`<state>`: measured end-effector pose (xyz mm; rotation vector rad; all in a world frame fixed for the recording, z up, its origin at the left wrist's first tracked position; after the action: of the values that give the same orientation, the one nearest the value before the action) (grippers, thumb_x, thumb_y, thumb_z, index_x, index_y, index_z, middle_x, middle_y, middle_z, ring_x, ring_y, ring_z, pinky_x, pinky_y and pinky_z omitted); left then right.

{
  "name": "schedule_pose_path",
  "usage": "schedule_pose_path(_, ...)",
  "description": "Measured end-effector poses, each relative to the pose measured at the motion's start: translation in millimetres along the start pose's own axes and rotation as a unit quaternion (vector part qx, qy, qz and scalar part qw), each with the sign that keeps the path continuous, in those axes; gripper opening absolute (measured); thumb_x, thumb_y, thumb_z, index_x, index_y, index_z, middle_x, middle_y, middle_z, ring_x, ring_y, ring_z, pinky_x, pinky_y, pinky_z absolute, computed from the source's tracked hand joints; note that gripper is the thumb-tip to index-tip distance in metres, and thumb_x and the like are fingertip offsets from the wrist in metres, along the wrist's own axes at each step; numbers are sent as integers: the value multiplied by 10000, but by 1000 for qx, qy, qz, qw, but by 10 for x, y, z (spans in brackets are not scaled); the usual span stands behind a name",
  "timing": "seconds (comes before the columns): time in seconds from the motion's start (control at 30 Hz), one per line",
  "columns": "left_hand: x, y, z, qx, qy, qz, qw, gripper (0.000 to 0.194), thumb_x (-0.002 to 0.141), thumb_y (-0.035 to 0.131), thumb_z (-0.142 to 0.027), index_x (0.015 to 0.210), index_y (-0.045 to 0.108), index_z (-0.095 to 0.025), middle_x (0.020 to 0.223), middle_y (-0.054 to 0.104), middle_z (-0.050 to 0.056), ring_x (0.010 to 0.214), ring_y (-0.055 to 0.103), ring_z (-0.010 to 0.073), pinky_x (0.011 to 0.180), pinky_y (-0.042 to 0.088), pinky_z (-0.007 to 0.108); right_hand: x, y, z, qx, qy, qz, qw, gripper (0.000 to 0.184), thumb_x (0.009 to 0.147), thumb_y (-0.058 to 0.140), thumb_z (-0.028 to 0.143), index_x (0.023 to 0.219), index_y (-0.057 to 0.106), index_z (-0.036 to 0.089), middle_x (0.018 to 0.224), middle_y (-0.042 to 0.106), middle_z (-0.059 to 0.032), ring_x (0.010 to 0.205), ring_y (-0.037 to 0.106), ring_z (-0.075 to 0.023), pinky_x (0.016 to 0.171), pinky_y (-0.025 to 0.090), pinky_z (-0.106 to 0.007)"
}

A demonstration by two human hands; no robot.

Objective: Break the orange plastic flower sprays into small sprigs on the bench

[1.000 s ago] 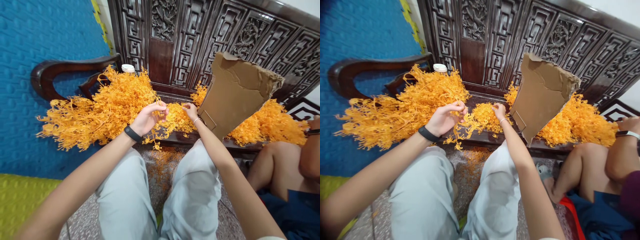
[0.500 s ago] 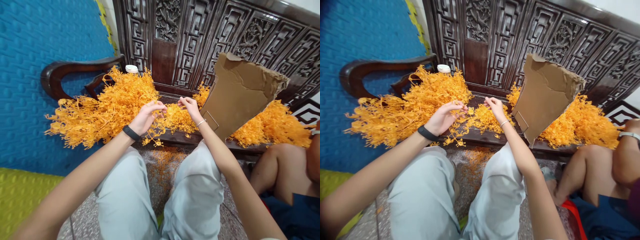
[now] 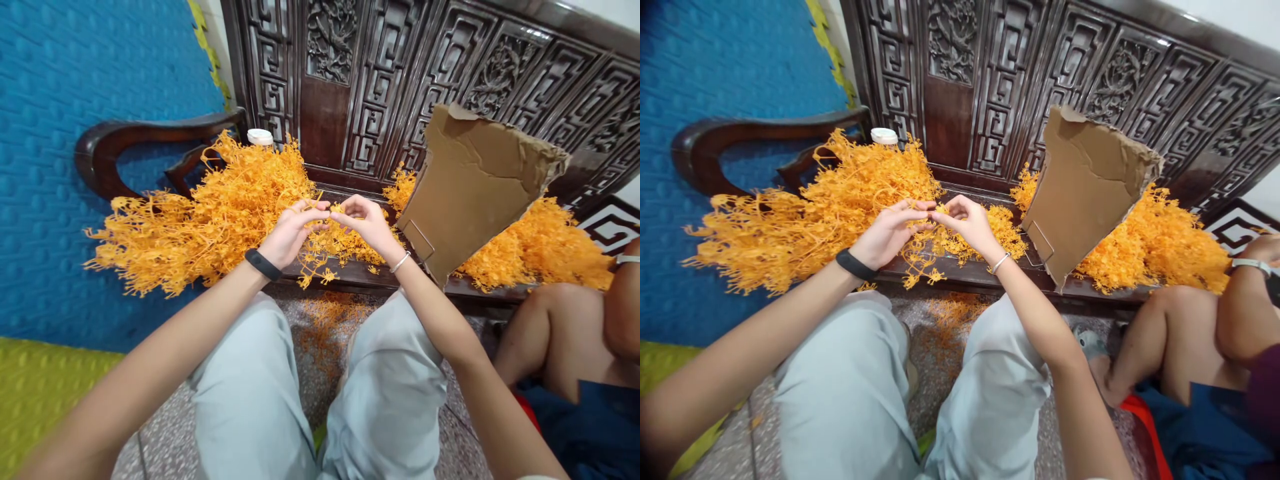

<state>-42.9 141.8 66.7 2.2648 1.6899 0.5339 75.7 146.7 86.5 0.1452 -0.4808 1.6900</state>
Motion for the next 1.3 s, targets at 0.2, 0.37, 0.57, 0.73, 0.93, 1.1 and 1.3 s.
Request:
schedule_pose_path(0.2,-7,51,24,-8,-11,9,1000,235,589,715,-162,676,496,-152,866,662,18,853,599,141,791,465,326,8,-66,4,35,0,-30,999,422,575,760,437,678,440,183,629,503,47,559,501,-68,547,445,-228)
schedule_pose_path(0.37,-1,45,34,1,-13,6,1000,263,574,699,-119,674,459,-156,828,646,6,790,600,117,725,477,274,4,-12,31,46,-9,-9,999,378,567,773,393,618,476,164,611,509,46,569,482,-64,566,423,-223)
schedule_pose_path(0.57,-23,124,33,13,-13,51,999,473,519,658,-3,940,554,-191,992,610,13,834,588,124,707,509,273,-8,4,60,67,3,11,998,245,625,746,326,673,583,150,698,620,5,628,543,-80,629,456,-236)
schedule_pose_path(0.73,7,80,40,87,-1,55,995,445,554,746,-148,970,593,-184,893,636,17,769,602,132,638,493,250,-26,37,37,87,17,33,996,304,615,745,396,674,586,144,627,609,19,581,566,-82,614,489,-241)
schedule_pose_path(0.93,13,47,75,160,-26,46,986,313,535,769,-248,803,632,-160,784,642,-4,653,568,105,580,424,247,-36,15,101,75,1,29,997,323,614,748,403,650,563,140,618,605,17,583,566,-78,605,486,-230)
schedule_pose_path(1.1,-17,105,98,219,-33,76,972,219,540,712,-179,748,648,-159,769,643,-14,599,510,82,599,394,251,-30,-99,172,58,-23,6,998,338,632,731,421,647,532,148,585,566,36,552,533,-64,586,466,-221)
schedule_pose_path(1.3,4,76,58,119,-15,64,991,182,533,718,-164,695,637,-167,749,636,-19,727,558,104,724,425,253,-28,-120,179,45,-30,18,998,344,652,718,429,643,523,146,574,546,38,531,503,-56,560,435,-216)
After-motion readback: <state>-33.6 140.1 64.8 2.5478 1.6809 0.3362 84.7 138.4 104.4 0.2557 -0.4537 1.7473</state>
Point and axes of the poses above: each hand's wrist, its own x-axis towards the middle knuckle, its own y-axis out of the palm, z = x × y, the point moved 9 cm from there along x, towards the middle knuckle
